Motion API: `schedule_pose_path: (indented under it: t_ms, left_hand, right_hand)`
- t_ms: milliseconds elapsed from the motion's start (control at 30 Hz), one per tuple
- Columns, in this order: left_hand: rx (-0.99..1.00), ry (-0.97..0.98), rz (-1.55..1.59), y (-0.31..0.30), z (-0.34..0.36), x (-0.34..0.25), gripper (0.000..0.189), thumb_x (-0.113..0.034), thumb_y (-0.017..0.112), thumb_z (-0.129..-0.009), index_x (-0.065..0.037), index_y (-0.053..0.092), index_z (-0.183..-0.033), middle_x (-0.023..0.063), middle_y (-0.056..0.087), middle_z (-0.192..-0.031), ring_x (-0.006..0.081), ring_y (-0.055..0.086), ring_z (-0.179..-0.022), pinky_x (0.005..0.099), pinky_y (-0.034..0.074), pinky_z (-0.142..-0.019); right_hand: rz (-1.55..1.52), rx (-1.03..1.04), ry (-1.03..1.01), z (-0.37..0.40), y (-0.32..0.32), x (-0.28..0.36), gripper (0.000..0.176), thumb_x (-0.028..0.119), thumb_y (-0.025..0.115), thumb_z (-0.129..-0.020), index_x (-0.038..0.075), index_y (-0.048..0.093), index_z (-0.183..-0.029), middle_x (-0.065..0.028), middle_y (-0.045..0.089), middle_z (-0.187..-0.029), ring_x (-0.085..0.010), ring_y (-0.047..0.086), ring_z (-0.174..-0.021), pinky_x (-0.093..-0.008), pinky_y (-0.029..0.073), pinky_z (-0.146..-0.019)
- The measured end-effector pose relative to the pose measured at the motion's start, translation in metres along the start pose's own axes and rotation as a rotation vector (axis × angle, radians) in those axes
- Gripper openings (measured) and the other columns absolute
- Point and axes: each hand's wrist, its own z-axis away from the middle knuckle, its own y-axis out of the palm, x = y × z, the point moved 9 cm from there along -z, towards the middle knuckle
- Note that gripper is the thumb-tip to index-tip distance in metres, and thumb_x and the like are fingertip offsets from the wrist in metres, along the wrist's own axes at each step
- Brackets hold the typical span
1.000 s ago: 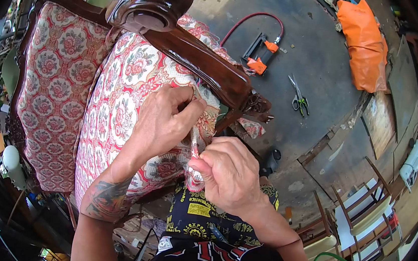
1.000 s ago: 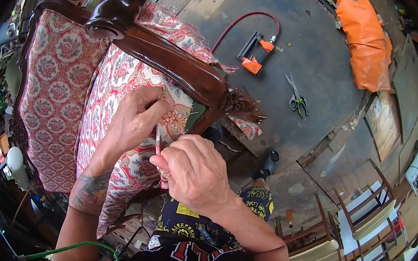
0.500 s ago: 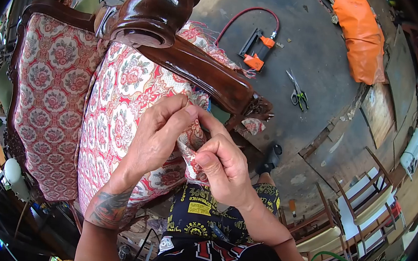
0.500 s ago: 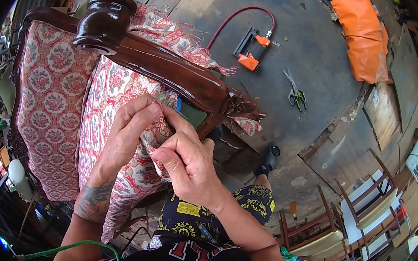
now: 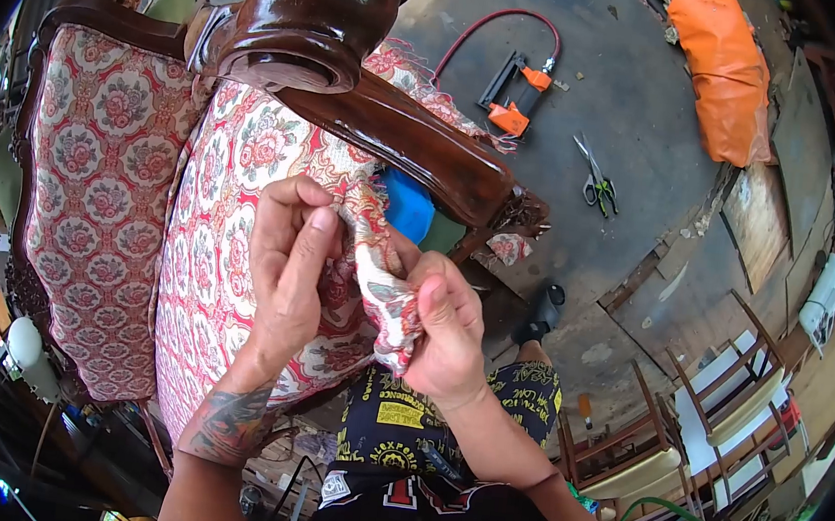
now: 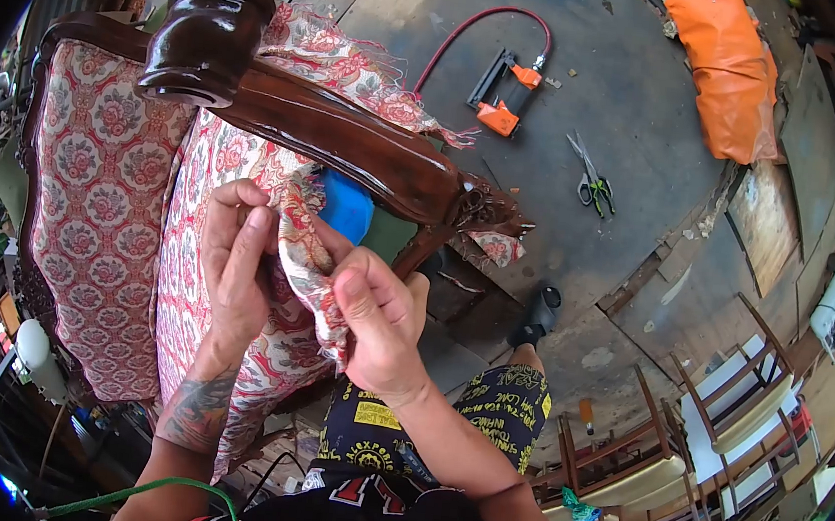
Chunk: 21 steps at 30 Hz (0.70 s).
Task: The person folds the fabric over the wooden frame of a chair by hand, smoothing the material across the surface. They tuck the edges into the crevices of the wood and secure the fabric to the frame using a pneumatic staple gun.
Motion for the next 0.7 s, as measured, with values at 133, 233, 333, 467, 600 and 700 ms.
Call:
schedule_pose_path:
  t_ms: [133,233,333,467,600,700]
  left_hand:
    - [-0.078,0.101,-0.267,0.000,0.005,0.002,0.047,-0.012,0.087,-0.090,-0.004,0.061,-0.128,0.0045,0.063,-0.108,0.0100,0.057,-0.094,0.0257,0.050,-0.075]
    - [0.036,0.355,-0.854,0.027,0.008,-0.024,0.039,-0.016,0.087,-0.087,-0.005,0.077,-0.123,0.0118,0.070,-0.126,0.0291,0.063,-0.116,0.0396,0.049,-0.100]
    - [0.045,0.447,-0.931,0.032,0.009,-0.025,0.034,-0.012,0.083,-0.090,-0.005,0.077,-0.122,0.0123,0.070,-0.127,0.0310,0.064,-0.117,0.0422,0.046,-0.107]
    - [-0.131,0.336,-0.758,0.021,0.009,-0.018,0.032,-0.008,0.081,-0.092,-0.004,0.075,-0.123,0.0144,0.070,-0.133,0.0331,0.064,-0.123,0.0474,0.046,-0.110]
    - [-0.117,0.513,-1.055,0.032,0.012,-0.022,0.034,-0.003,0.080,-0.091,-0.006,0.076,-0.124,0.0122,0.071,-0.135,0.0349,0.064,-0.132,0.0453,0.048,-0.114]
    - [-0.029,0.538,-1.030,0.035,0.012,-0.017,0.037,-0.004,0.081,-0.091,-0.008,0.077,-0.127,0.0115,0.072,-0.135,0.0356,0.062,-0.137,0.0486,0.045,-0.119]
  right_hand:
    - [-0.101,-0.007,-0.016,0.004,-0.018,0.026,0.033,0.036,0.062,-0.110,0.006,0.058,-0.099,-0.0324,0.050,-0.157,-0.0322,0.064,-0.129,-0.0445,0.054,-0.106]
    - [-0.057,-0.011,-0.046,0.010,-0.042,0.046,0.033,0.034,0.060,-0.111,0.004,0.057,-0.099,-0.0364,0.045,-0.159,-0.0437,0.052,-0.146,-0.0581,0.046,-0.119]
    - [0.237,-0.022,-0.101,0.014,-0.057,0.070,0.030,0.029,0.055,-0.114,0.001,0.061,-0.105,-0.0341,0.045,-0.160,-0.0411,0.052,-0.146,-0.0557,0.046,-0.120]
    - [0.851,-0.129,-0.169,0.025,-0.067,0.110,0.023,0.021,0.066,-0.109,-0.002,0.067,-0.104,-0.0213,0.070,-0.127,-0.0261,0.071,-0.110,-0.0389,0.058,-0.095]
    - [1.422,-0.021,-0.374,0.026,-0.030,0.135,0.015,0.007,0.078,-0.098,-0.002,0.068,-0.094,-0.0106,0.075,-0.087,-0.0199,0.071,-0.071,-0.0319,0.055,-0.067]
    - [1.448,-0.093,-0.348,0.025,-0.040,0.139,0.014,0.004,0.081,-0.094,-0.001,0.068,-0.095,-0.0127,0.073,-0.085,-0.0216,0.071,-0.073,-0.0327,0.055,-0.067]
